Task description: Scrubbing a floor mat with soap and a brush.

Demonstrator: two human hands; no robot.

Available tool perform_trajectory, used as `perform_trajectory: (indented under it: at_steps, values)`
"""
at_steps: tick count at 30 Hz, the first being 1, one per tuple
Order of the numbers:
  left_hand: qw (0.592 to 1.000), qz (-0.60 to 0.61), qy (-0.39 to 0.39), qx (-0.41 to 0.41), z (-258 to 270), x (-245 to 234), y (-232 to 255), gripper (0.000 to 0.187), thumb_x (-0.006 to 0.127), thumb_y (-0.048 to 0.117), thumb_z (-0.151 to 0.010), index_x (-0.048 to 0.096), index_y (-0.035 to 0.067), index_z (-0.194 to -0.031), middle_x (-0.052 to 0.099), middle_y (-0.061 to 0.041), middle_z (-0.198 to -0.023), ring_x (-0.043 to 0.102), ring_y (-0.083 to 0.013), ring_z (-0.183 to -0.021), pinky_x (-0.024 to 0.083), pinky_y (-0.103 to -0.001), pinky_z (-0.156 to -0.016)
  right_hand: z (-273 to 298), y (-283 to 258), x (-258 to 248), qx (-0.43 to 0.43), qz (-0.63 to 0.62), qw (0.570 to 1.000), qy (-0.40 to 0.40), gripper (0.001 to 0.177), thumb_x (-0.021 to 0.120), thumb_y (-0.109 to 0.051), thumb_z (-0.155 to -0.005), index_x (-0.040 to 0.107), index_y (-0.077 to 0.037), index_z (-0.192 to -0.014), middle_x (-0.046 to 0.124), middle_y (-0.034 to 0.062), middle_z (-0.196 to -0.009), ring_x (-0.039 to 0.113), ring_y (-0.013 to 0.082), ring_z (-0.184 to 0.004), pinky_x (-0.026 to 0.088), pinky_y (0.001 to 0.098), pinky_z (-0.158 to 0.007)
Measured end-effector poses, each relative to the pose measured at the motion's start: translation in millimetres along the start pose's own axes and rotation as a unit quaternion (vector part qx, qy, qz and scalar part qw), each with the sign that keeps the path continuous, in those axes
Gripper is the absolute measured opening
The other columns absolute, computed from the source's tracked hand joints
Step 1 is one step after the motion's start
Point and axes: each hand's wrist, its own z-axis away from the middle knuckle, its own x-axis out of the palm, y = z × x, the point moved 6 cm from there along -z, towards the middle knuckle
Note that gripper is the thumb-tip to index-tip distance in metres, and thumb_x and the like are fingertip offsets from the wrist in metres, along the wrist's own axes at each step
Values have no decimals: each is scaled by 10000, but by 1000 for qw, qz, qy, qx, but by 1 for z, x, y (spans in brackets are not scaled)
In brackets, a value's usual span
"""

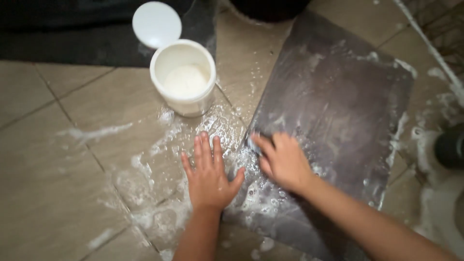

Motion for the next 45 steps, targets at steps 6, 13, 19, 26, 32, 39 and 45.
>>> perform_trajectory:
  at_steps: [6, 13, 19, 26, 32, 39, 45]
  values:
    - [1000, -4, 7, 4, -2, 2, -4, 960, 511, 671, -799, 335, 43, -1504, 220, -201, -1612, 144, -332, -1505, 72, -653, -1156, -45, 93, 24, 61, 183, 974, -121, 380, 613, -222, -954, 604, -125, -1321, 599, 165, -1027, 562, 348, -976, 445, 525, -827]
    - [1000, 6, -12, 21, -1, 5, -4, 999, 502, 709, -807, 337, 32, -1523, 213, -213, -1633, 139, -348, -1526, 64, -659, -1171, 20, 13, 21, 131, -29, 988, -72, 508, 587, -186, -796, 631, -122, -1298, 646, 178, -1068, 600, 389, -1015, 453, 536, -878]
    - [999, 25, -7, 22, -1, 4, -8, 1108, 511, 806, -762, 347, 14, -1519, 214, -222, -1624, 134, -358, -1528, 59, -676, -1168, -25, 66, 35, -26, 158, 986, -40, 472, 624, -389, -877, 663, -265, -1331, 629, 166, -1261, 579, 421, -1122, 344, 694, -1002]
    - [1000, 12, -11, 22, -10, 3, -4, 1155, 492, 841, -725, 259, 57, -1541, 161, -208, -1632, 62, -329, -1526, 11, -662, -1162, -10, -53, 34, -20, 2, 981, -191, 382, 671, -500, -860, 743, -316, -1187, 650, 198, -997, 634, 370, -1040, 336, 801, -1048]
    - [999, 0, 23, 43, -7, 13, -5, 1138, 377, 869, -771, 189, 68, -1557, 111, -182, -1641, 20, -316, -1538, -12, -645, -1180, -106, 68, 14, 134, 86, 985, -64, 364, 611, -390, -984, 655, -136, -1242, 602, 250, -1020, 600, 407, -907, 510, 529, -697]
    - [999, -1, 27, 37, -15, 0, -1, 1150, 366, 867, -748, 165, 82, -1565, 99, -159, -1649, 18, -299, -1542, -26, -634, -1182, -35, 0, 16, 332, -104, 918, -190, 492, 685, -518, -933, 626, -52, -1081, 649, 232, -1005, 658, 373, -923, 508, 507, -848]
    - [999, 6, 14, 44, -12, 5, -2, 1166, 449, 852, -727, 192, 67, -1549, 129, -184, -1633, 42, -302, -1531, -12, -644, -1172, -93, 54, 14, -69, 90, 987, -117, 414, 618, -433, -878, 689, -130, -1151, 704, 141, -1079, 628, 375, -874, 521, 493, -690]
